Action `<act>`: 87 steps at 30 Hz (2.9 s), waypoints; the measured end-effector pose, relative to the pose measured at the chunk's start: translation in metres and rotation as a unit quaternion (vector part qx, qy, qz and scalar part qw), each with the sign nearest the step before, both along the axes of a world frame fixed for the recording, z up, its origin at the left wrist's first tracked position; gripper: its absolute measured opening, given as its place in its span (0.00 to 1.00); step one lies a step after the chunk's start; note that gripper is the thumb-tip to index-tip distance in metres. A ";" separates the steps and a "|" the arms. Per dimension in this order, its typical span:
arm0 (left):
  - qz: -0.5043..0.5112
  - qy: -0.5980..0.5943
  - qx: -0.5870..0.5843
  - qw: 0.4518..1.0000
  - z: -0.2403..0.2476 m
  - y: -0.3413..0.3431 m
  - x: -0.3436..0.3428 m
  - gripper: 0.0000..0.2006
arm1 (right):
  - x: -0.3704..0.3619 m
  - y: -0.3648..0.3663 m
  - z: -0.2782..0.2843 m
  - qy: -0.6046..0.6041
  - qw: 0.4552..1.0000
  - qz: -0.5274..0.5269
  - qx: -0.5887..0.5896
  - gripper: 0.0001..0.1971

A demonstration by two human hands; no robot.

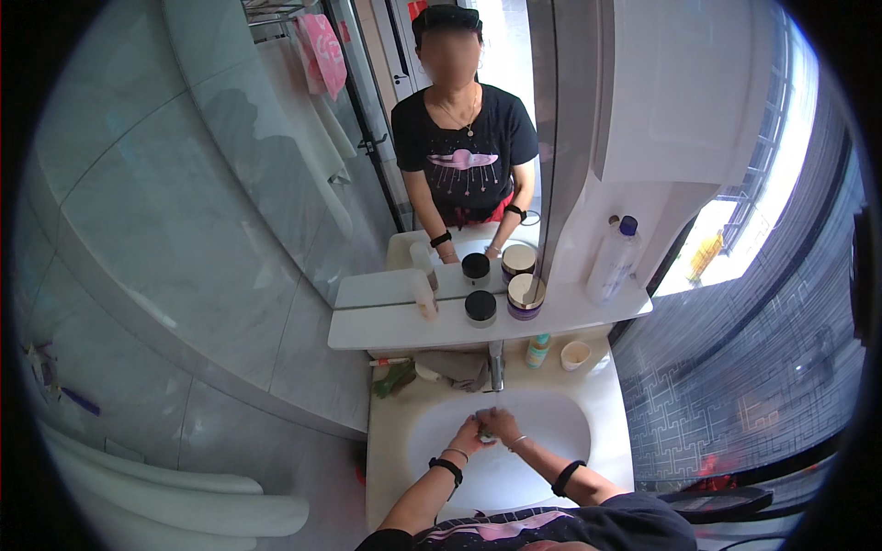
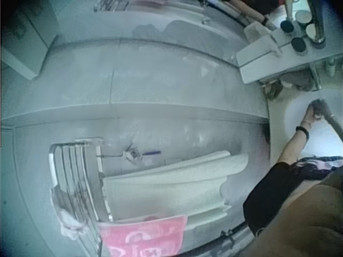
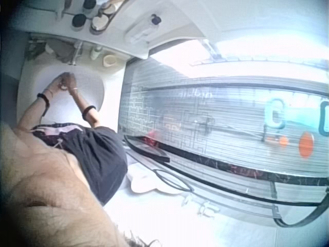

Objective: The person carries towels to a bathroom and hangs them on a rack, wipes a toilet seat with a cloth, washes the cloth in a sink, and adjusts window blinds using a pull chain.

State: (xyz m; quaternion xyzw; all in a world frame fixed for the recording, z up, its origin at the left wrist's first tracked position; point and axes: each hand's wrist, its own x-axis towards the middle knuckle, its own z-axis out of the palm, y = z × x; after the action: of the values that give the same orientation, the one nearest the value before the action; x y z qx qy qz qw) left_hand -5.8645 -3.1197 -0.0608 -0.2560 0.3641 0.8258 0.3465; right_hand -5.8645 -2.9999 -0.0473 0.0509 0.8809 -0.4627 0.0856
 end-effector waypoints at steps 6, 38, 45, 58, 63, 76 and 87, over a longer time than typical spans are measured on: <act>-0.020 -0.029 0.040 0.999 -0.037 0.010 -0.003 0.12 | 0.017 -0.028 0.062 0.061 0.994 -0.012 0.092 0.22; -0.166 0.146 -0.239 0.946 0.060 -0.024 0.046 0.32 | -0.026 0.118 -0.040 0.125 0.939 0.189 0.258 0.08; -0.106 0.055 -0.304 0.945 0.047 -0.079 0.076 0.25 | 0.100 0.087 -0.074 -0.196 0.945 0.010 0.260 0.11; 0.002 0.016 -0.299 0.954 0.023 -0.080 0.084 0.19 | 0.002 -0.064 -0.070 -0.016 0.989 0.090 0.117 0.11; 0.058 -0.121 -0.163 0.977 0.021 -0.028 0.053 0.24 | 0.007 -0.029 -0.025 0.108 0.994 0.018 0.024 0.10; -0.062 0.029 -0.165 0.984 0.020 0.008 0.037 0.33 | 0.014 0.023 0.030 0.108 0.981 0.033 0.155 0.10; -0.083 0.030 -0.012 0.996 0.004 -0.009 0.021 0.10 | 0.011 0.030 0.177 0.254 0.942 0.092 0.201 0.07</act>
State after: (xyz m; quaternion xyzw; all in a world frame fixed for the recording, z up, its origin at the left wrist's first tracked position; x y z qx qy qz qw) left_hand -5.8438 -3.1285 -0.0567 -0.2044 0.4042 0.7968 0.3999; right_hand -5.8535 -2.9698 0.1302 -0.1332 0.9489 -0.2639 -0.1104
